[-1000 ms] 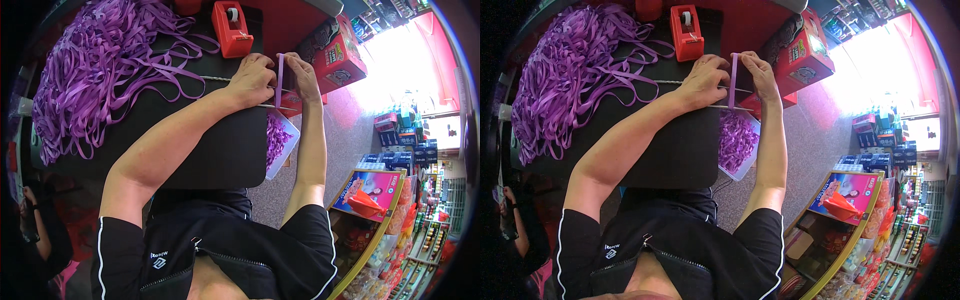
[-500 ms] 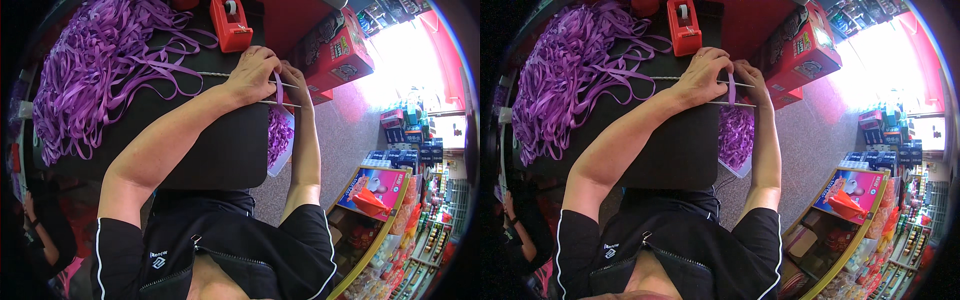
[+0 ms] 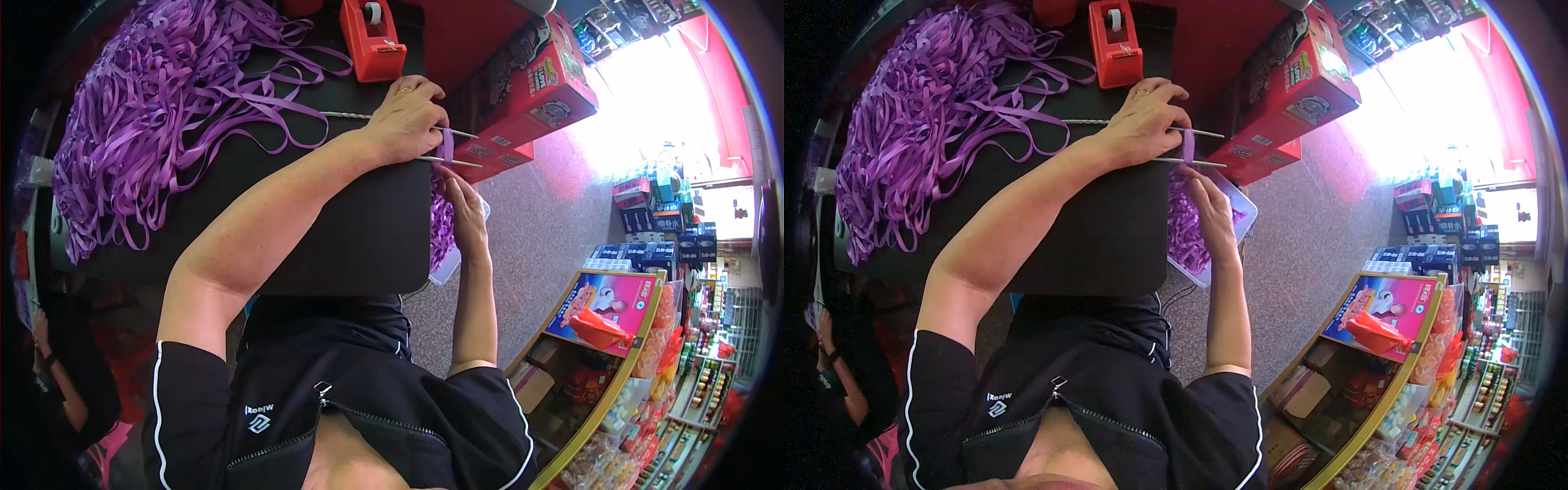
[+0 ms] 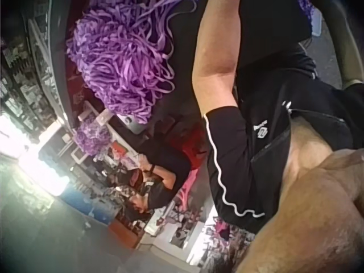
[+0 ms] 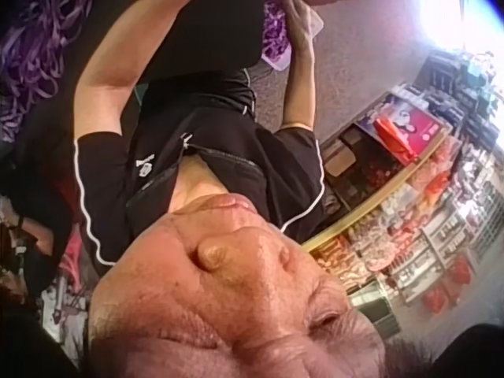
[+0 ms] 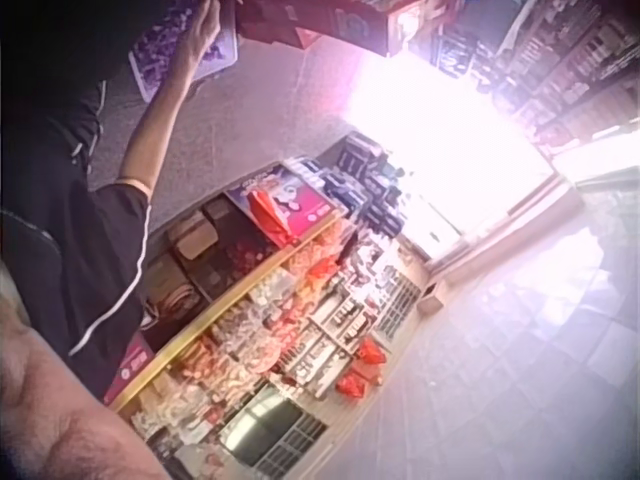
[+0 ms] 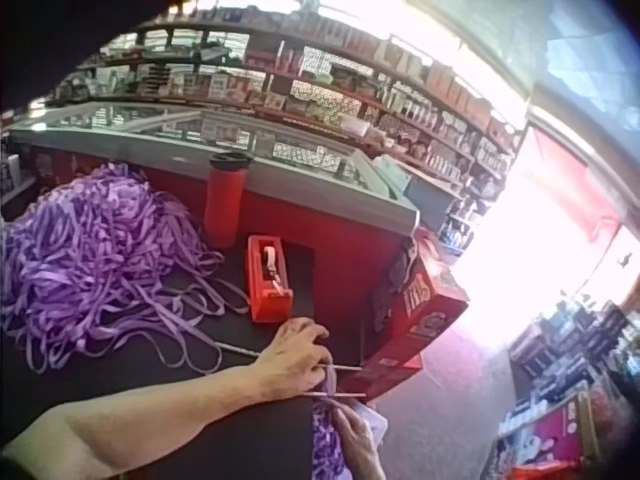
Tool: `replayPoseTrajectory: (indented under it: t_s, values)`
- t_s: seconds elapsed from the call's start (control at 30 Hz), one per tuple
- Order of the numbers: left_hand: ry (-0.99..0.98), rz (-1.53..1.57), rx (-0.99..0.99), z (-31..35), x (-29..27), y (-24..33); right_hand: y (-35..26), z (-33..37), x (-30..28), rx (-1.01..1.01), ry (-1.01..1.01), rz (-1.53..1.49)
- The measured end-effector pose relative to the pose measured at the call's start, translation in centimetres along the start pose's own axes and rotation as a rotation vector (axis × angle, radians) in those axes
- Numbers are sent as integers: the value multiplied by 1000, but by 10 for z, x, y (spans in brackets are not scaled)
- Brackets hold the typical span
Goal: Cutting purple ribbons into uniform lengths using a metal rod jig and scissors.
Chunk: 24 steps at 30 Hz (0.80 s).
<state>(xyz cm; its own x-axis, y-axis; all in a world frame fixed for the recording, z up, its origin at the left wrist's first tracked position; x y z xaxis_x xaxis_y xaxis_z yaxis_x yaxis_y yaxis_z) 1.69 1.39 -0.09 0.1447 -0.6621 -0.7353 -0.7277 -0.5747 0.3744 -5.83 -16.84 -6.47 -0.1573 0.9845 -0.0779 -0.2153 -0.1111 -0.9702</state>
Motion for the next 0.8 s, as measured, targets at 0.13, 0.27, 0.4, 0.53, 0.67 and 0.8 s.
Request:
replayPoseTrajectory:
  t_s: [0.13, 0.27, 0.4, 0.53, 0.67, 0.8]
  values:
    - [14, 3, -10, 1, 0, -1, -7, -2, 2, -41, 27, 105]
    - [111, -9, 9, 0, 0, -1, 1, -43, -17, -94, 86, 332]
    - [167, 24, 14, -1, 1, -1, -4, -99, -43, -197, -105, 106]
    - [47, 78, -65, -3, -5, 0, -64, -116, -33, -216, -125, -31]
    - [-61, 121, -59, -4, -5, 0, -104, -114, -22, -216, -231, -266]
    - [-68, 88, -19, -4, 0, 0, -134, -58, -18, -429, -381, -280]
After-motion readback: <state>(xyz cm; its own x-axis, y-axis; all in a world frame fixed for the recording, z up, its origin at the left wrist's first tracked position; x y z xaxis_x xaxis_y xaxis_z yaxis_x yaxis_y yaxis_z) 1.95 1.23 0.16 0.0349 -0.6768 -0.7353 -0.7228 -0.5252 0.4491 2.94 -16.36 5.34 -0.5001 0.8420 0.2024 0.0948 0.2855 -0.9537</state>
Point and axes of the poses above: each hand's wrist, its own z-axis away from the middle knuckle, its own x-axis out of the palm, y = z × x, the point moved 2 cm from there along -z, towards the middle knuckle, and after that the axes turned 10 degrees about x, right-handed, at the moved point
